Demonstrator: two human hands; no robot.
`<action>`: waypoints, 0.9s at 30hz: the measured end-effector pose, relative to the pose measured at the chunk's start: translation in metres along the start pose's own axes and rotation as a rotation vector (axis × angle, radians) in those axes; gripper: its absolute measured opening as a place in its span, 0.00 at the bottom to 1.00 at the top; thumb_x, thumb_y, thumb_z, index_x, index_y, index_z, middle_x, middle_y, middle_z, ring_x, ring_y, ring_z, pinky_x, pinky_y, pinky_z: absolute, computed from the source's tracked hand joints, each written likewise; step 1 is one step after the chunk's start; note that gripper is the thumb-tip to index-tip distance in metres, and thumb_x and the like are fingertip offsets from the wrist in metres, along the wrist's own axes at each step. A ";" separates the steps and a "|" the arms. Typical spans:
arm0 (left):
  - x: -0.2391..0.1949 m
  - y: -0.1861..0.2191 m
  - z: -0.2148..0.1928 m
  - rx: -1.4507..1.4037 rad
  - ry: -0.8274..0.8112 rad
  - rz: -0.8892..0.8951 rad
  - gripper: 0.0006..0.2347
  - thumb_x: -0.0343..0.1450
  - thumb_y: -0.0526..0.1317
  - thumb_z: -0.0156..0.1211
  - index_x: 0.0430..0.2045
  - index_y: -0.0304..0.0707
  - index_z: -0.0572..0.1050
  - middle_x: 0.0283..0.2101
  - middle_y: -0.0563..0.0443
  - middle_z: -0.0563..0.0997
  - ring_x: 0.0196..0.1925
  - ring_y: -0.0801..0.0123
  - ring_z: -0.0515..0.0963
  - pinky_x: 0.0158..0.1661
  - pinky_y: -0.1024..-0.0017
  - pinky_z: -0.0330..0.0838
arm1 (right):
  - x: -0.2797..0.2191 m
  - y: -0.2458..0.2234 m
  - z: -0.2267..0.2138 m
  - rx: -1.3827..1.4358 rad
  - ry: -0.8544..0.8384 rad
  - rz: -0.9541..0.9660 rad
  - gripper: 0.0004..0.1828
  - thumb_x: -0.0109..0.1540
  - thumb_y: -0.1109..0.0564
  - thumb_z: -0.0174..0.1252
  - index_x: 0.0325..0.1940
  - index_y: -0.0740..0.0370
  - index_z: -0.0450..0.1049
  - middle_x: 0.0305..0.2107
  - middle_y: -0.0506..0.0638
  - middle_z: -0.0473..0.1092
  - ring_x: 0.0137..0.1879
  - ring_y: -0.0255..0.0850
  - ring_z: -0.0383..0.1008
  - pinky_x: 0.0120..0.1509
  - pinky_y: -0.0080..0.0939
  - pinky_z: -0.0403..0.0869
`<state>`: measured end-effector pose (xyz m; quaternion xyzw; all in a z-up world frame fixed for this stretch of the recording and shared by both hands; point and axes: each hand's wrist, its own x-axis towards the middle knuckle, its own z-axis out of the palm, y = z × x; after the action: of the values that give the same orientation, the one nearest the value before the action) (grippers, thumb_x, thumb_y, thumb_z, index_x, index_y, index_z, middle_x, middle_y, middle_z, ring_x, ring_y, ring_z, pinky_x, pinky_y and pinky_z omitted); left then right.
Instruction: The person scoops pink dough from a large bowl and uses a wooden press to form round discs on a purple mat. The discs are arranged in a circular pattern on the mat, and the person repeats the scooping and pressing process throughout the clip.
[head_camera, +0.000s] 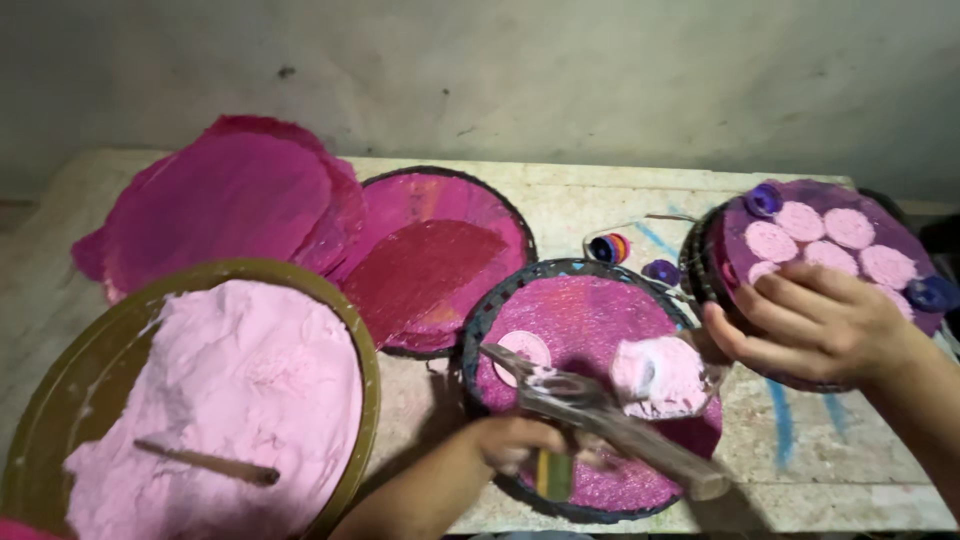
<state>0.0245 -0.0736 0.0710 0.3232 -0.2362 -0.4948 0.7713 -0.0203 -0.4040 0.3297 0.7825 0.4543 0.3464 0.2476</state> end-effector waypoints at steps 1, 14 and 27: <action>-0.007 0.001 0.006 0.060 0.079 0.037 0.16 0.71 0.35 0.55 0.53 0.31 0.73 0.54 0.42 0.80 0.55 0.54 0.83 0.59 0.59 0.73 | 0.021 0.001 -0.002 -0.014 0.060 0.069 0.19 0.57 0.58 0.65 0.52 0.48 0.76 0.38 0.48 0.74 0.42 0.40 0.75 0.44 0.42 0.71; -0.251 0.043 -0.013 1.889 1.756 0.184 0.15 0.76 0.37 0.54 0.57 0.31 0.72 0.57 0.41 0.79 0.59 0.54 0.80 0.60 0.61 0.72 | 0.281 -0.175 0.102 1.409 -0.120 0.283 0.22 0.57 0.61 0.66 0.56 0.57 0.76 0.47 0.55 0.72 0.51 0.51 0.77 0.54 0.47 0.77; -0.332 0.071 -0.033 2.279 2.116 0.099 0.15 0.79 0.37 0.54 0.60 0.29 0.70 0.60 0.39 0.77 0.61 0.54 0.77 0.61 0.62 0.71 | 0.428 -0.301 0.151 1.215 -0.626 0.107 0.22 0.67 0.43 0.47 0.58 0.58 0.66 0.33 0.63 0.75 0.34 0.57 0.78 0.38 0.58 0.76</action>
<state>-0.0420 0.2604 0.0862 0.8987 0.1482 0.4098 -0.0485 0.0818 0.1027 0.1571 0.8671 0.4360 -0.2007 -0.1332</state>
